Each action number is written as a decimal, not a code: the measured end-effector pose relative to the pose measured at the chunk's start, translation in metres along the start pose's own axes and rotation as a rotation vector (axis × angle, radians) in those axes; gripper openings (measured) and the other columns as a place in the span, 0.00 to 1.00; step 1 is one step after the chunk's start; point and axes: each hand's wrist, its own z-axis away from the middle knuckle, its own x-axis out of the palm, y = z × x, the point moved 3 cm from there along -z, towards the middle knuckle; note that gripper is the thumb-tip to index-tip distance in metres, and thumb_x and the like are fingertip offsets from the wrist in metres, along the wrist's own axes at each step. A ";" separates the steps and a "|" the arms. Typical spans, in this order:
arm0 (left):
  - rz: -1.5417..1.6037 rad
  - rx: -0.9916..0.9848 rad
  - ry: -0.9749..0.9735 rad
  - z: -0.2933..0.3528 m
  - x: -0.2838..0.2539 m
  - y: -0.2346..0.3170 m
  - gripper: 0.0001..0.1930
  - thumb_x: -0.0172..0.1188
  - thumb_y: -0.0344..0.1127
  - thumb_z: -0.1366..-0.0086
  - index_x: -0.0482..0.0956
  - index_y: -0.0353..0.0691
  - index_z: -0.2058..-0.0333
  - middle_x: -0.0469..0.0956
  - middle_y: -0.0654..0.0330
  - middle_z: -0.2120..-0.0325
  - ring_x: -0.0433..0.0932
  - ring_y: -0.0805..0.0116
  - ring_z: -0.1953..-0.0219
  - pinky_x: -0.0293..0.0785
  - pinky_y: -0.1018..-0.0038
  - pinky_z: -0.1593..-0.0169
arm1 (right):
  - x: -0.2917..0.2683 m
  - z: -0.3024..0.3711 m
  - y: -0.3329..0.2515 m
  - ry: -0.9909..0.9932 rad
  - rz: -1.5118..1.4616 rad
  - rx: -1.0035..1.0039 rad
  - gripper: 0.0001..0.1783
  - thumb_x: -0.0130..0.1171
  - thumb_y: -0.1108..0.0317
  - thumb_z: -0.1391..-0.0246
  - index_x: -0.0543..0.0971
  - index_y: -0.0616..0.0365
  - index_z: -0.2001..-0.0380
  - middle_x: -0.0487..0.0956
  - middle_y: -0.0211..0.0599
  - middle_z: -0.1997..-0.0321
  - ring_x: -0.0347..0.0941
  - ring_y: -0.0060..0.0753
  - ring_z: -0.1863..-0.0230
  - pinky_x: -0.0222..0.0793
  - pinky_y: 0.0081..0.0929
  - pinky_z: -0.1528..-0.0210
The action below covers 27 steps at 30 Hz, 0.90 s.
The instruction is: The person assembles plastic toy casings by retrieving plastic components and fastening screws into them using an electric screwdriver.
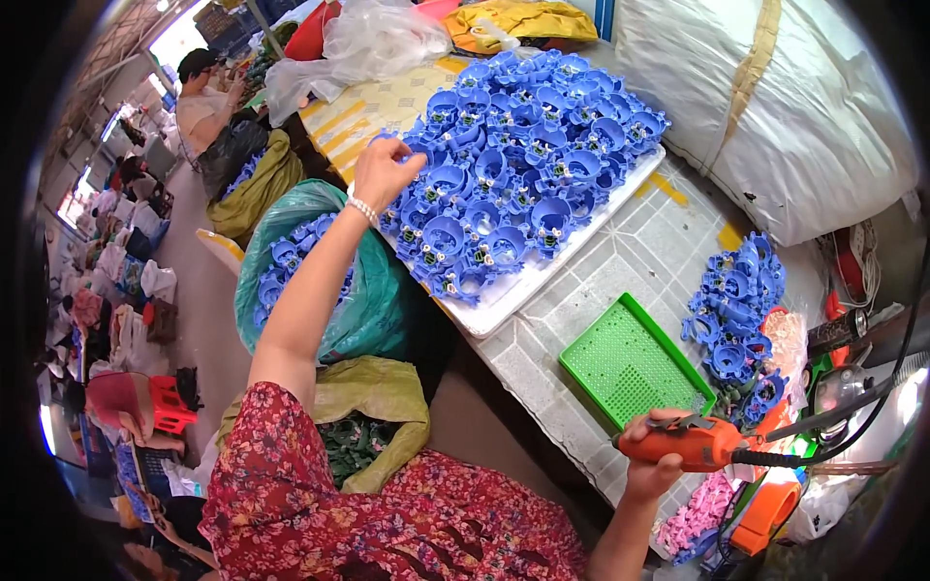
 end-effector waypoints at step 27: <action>0.083 0.138 -0.105 0.042 -0.007 0.028 0.20 0.60 0.43 0.50 0.75 0.36 0.61 0.77 0.49 0.74 0.75 0.50 0.69 0.71 0.59 0.63 | 0.001 -0.003 0.001 -0.002 -0.011 0.045 0.40 0.56 0.33 0.56 0.67 0.64 0.60 0.70 0.35 0.77 0.67 0.28 0.75 0.66 0.26 0.70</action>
